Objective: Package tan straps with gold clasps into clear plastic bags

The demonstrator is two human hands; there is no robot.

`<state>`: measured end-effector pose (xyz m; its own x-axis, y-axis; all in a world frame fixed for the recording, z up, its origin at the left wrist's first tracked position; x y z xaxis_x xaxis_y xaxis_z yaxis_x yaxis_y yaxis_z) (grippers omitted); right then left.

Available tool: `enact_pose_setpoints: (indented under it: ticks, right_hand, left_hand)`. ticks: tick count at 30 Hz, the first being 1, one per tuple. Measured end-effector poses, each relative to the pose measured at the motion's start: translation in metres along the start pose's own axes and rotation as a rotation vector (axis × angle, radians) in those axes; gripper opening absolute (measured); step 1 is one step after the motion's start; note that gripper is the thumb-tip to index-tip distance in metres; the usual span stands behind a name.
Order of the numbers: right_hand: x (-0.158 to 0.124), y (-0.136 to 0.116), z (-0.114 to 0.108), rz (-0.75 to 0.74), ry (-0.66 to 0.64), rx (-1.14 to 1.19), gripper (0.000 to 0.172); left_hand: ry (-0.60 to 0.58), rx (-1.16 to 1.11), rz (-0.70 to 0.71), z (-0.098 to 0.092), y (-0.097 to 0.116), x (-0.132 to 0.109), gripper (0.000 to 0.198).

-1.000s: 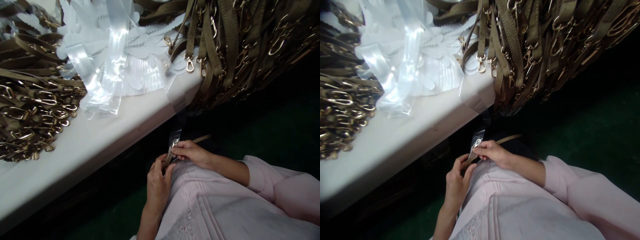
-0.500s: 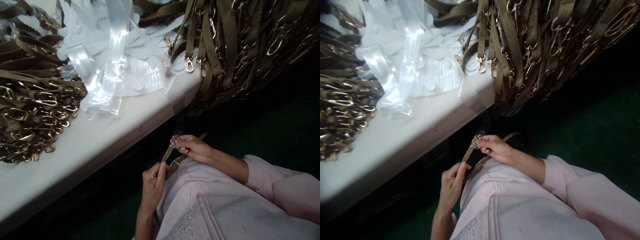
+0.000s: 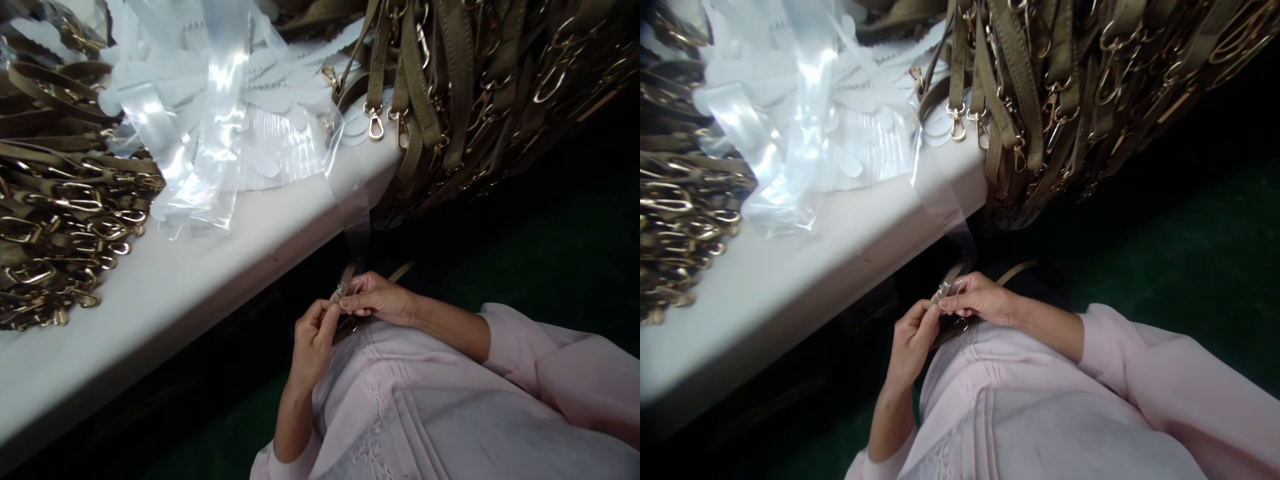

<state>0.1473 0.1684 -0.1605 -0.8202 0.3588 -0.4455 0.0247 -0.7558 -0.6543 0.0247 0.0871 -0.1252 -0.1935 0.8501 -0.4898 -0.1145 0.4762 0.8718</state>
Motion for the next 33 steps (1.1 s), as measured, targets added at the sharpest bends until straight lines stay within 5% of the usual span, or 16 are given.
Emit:
enact_pose_setpoints:
  ticks: [6, 15, 21, 24, 29, 33]
  right_hand:
    - [-0.003, -0.023, -0.021, -0.092, 0.157, 0.084, 0.037]
    - [0.002, -0.009, -0.003, -0.086, 0.080, -0.036, 0.040]
    - [-0.001, -0.011, -0.005, -0.104, -0.026, -0.101, 0.042]
    - [-0.001, -0.010, -0.007, -0.119, -0.078, -0.164, 0.038]
    - [0.002, -0.014, -0.018, -0.181, 0.091, -0.167, 0.034]
    - [0.001, -0.019, -0.019, -0.183, 0.126, -0.195, 0.037]
  left_hand:
    - [-0.040, -0.238, 0.035, -0.012, -0.020, 0.003, 0.034]
    - [-0.045, -0.486, -0.068, 0.004, -0.008, 0.007, 0.026]
    - [-0.299, -1.111, -0.457, 0.026, -0.003, 0.003, 0.029]
    - [-0.290, -1.257, -0.563, 0.033, -0.009, 0.000, 0.030]
    - [-0.063, -1.003, -0.277, 0.028, -0.013, -0.001, 0.018]
    - [0.193, -0.443, 0.055, 0.015, -0.011, -0.009, 0.022]
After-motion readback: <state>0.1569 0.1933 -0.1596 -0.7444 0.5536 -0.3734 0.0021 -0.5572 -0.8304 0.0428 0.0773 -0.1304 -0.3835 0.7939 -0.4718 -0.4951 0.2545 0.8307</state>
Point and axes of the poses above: each hand's wrist, its own x-axis towards the middle knuckle, its own z-axis out of the palm, y = z × x, the point moved 4 cm from there along x, towards the middle knuckle, and after that the axes turned 9 degrees about -x, right-handed, at the moved point
